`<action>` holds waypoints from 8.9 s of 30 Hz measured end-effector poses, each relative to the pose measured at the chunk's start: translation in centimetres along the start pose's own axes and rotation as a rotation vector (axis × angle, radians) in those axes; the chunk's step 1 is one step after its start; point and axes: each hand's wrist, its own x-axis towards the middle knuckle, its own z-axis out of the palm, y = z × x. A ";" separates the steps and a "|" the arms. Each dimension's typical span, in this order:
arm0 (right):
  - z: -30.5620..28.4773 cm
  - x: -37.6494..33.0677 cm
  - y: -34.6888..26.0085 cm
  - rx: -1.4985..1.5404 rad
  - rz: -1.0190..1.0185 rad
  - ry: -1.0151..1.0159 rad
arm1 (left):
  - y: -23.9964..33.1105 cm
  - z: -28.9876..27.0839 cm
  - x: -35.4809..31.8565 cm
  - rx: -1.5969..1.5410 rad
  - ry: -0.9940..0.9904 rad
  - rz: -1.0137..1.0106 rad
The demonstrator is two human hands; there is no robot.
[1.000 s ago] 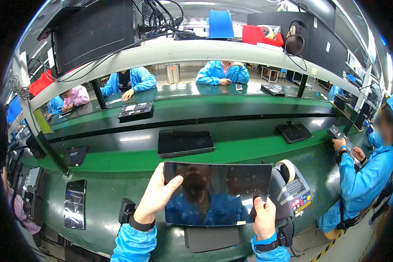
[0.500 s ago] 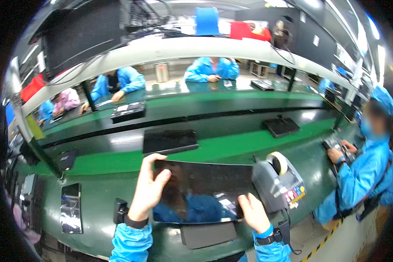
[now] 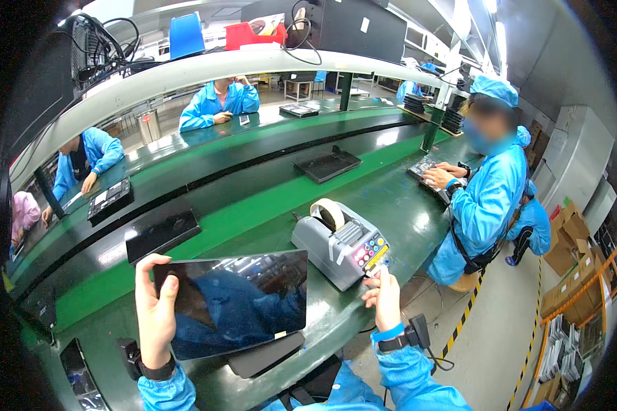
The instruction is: The person cleans and inspects tablet screens on an electronics assembly line.
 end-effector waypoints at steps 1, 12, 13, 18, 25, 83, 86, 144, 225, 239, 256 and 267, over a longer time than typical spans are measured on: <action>0.0 0.2 0.1 0.001 0.002 -0.033 | 0.1 0.3 -0.2 -0.019 -0.019 -0.011; 4.4 -6.3 -10.3 -0.158 -0.484 -0.481 | 0.6 1.0 -1.9 -0.065 -0.155 -0.087; 5.1 -6.6 -11.4 -0.291 -0.612 -0.702 | 0.4 1.5 -1.5 -0.086 -0.194 -0.090; 13.6 -9.8 -15.5 -0.843 -1.037 -1.119 | 0.1 1.6 -2.1 -0.055 -0.210 -0.024; 15.8 -8.4 -14.0 -0.884 -1.243 -1.098 | 0.8 1.7 -2.1 -0.093 -0.267 -0.072; 16.0 -8.8 -11.2 -0.364 -1.290 -0.586 | -0.6 -0.2 -0.6 0.055 0.034 0.104; 11.3 -7.8 -10.0 -0.432 -1.270 -0.495 | -1.3 -1.4 0.7 0.091 0.215 0.104; 2.4 -4.8 2.0 -0.470 -0.382 -0.372 | -25.8 10.0 25.5 0.029 -0.058 -1.185; -0.5 0.5 0.3 -0.101 -0.041 0.039 | -13.5 3.0 4.8 0.571 -0.086 -0.101; -1.1 2.1 1.8 0.090 -0.028 -0.118 | -13.8 2.9 4.8 0.555 -0.051 -0.117; 0.1 1.0 1.4 0.074 -0.151 -0.092 | -13.8 2.9 4.8 0.506 -0.031 -0.163; 13.2 -1.1 -1.0 -0.352 -0.194 -0.703 | -14.1 3.3 4.8 0.556 -0.068 -0.045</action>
